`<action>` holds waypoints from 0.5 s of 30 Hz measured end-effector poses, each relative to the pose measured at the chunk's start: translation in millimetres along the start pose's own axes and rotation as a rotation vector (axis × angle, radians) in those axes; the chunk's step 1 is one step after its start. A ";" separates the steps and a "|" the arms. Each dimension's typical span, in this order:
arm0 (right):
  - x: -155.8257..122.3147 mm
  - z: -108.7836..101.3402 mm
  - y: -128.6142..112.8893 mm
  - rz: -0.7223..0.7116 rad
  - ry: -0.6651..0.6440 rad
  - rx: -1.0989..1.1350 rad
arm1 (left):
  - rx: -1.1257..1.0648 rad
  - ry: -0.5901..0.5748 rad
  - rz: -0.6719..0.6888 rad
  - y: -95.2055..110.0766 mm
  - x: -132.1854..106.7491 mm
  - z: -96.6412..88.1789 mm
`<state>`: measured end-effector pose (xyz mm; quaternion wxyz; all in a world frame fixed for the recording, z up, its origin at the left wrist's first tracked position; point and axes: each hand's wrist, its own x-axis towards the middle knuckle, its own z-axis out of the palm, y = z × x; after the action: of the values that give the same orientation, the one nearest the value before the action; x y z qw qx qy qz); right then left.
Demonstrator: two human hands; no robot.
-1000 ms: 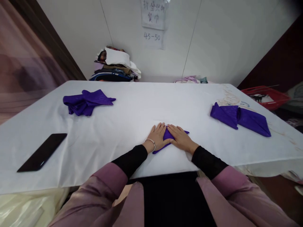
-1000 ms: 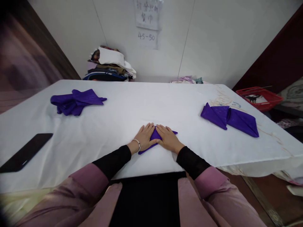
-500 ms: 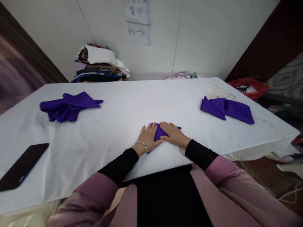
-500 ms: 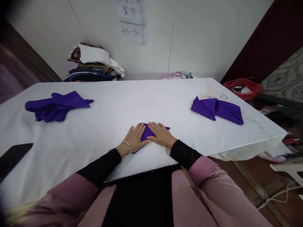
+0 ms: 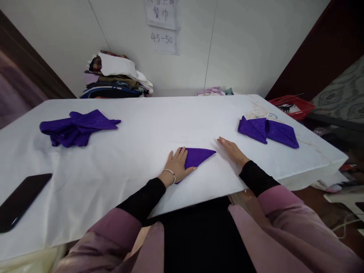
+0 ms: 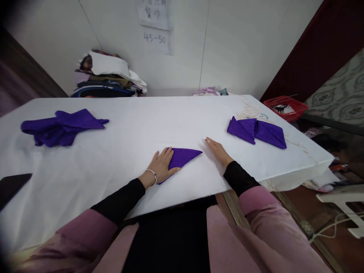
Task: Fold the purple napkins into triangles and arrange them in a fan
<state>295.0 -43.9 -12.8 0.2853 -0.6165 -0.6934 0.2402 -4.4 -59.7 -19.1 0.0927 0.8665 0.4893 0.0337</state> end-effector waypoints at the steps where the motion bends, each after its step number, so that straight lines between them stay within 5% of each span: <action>1: -1.6 -1.0 -0.7 0.031 0.039 0.070 | 0.000 0.001 0.001 -0.2 0.1 0.6; 6: 7.4 17.3 -24.9 0.011 -0.057 0.156 | -0.003 0.001 0.002 0.2 0.5 0.6; 15: 46.2 54.6 -109.5 -0.344 -0.302 -0.468 | 0.036 0.021 -0.002 0.5 -1.3 -7.7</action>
<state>175.1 -10.7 27.4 0.0662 -0.4967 -0.8582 0.1114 -5.8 -60.1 -11.4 0.0718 0.8671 0.4917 0.0336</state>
